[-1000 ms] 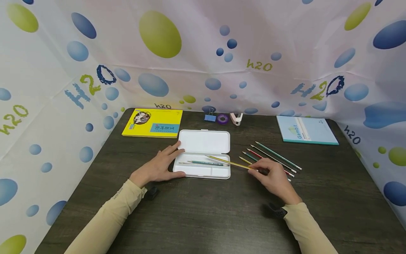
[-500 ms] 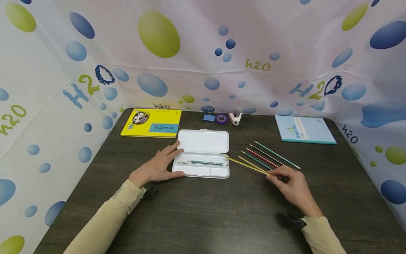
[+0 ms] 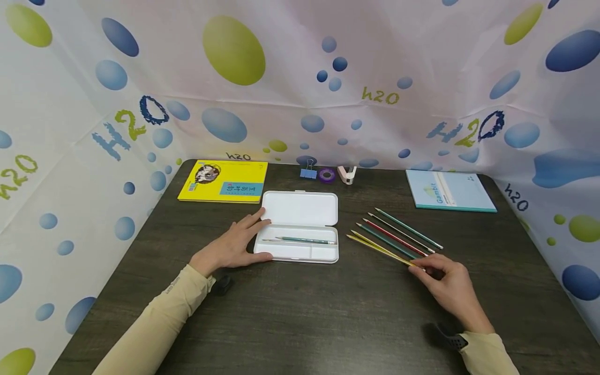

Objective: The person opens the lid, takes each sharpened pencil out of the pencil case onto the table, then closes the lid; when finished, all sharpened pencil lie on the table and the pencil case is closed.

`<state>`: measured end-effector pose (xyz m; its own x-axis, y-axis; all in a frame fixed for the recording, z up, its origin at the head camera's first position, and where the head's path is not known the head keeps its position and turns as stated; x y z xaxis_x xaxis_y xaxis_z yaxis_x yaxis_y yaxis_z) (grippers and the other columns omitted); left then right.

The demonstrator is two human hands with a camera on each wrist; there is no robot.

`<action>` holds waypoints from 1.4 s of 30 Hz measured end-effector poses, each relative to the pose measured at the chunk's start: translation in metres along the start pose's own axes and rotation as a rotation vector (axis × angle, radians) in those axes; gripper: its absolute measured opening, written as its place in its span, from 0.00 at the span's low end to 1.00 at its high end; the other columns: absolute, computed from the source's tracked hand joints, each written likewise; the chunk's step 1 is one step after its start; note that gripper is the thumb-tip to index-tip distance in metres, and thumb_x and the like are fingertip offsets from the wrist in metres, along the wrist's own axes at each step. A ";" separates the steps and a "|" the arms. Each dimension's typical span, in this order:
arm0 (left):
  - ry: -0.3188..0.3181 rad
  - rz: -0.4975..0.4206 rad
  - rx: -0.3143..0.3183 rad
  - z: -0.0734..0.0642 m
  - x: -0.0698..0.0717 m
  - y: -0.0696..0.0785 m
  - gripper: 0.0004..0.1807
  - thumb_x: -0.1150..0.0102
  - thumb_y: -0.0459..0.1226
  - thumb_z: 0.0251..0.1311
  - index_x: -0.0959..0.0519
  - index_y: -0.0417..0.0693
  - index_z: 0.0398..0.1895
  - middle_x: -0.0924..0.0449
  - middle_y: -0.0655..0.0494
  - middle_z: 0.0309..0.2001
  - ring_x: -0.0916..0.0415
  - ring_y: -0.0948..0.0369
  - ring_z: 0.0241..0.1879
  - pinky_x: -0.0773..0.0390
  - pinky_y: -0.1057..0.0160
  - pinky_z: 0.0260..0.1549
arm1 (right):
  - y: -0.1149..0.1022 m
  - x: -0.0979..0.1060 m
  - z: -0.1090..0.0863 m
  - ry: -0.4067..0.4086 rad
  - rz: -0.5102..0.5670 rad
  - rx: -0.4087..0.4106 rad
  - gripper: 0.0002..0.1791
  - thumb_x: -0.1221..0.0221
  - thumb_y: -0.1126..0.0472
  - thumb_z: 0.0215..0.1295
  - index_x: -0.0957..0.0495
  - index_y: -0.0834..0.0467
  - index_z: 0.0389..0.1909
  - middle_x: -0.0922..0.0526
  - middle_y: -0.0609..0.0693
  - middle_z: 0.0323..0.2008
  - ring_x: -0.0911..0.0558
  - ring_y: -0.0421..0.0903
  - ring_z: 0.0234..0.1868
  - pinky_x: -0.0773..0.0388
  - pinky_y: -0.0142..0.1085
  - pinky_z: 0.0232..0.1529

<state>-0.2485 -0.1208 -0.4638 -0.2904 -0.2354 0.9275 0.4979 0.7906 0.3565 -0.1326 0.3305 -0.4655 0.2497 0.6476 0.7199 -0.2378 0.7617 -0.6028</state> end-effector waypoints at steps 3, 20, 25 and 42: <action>0.003 0.000 0.001 -0.001 0.001 0.000 0.54 0.44 0.70 0.56 0.44 0.51 0.79 0.64 0.54 0.81 0.57 0.40 0.76 0.50 0.30 0.66 | 0.002 -0.001 -0.001 0.006 0.000 0.019 0.08 0.28 0.66 0.57 0.12 0.49 0.33 0.17 0.41 0.30 0.28 0.34 0.25 0.34 0.27 0.23; -0.001 0.015 0.003 0.000 0.001 0.001 0.54 0.45 0.71 0.56 0.45 0.52 0.79 0.64 0.54 0.81 0.56 0.40 0.76 0.49 0.30 0.66 | -0.008 -0.006 -0.004 0.011 -0.182 0.218 0.12 0.24 0.70 0.44 0.12 0.51 0.28 0.25 0.35 0.26 0.30 0.35 0.28 0.37 0.25 0.26; 0.001 0.019 0.000 0.000 0.001 0.002 0.54 0.44 0.70 0.56 0.45 0.51 0.79 0.63 0.53 0.81 0.56 0.39 0.76 0.48 0.30 0.66 | -0.009 -0.006 -0.003 -0.003 -0.212 0.215 0.11 0.24 0.69 0.44 0.12 0.51 0.27 0.26 0.35 0.26 0.31 0.34 0.27 0.36 0.28 0.24; 0.017 0.020 -0.012 0.000 0.001 0.003 0.53 0.43 0.70 0.56 0.43 0.50 0.78 0.62 0.51 0.80 0.55 0.38 0.75 0.48 0.29 0.64 | -0.011 -0.007 -0.001 -0.024 -0.219 0.210 0.12 0.24 0.68 0.45 0.12 0.50 0.28 0.25 0.35 0.27 0.29 0.35 0.28 0.32 0.31 0.24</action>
<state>-0.2474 -0.1193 -0.4615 -0.2668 -0.2292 0.9361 0.5136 0.7881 0.3393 -0.1305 0.3180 -0.4643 0.2951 0.4657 0.8343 -0.3700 0.8607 -0.3496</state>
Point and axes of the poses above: each hand's wrist, its own z-axis towards the middle knuckle, its own x-axis out of the back of the hand, y = z × x, the point moved 5 cm from there along z, towards the middle knuckle
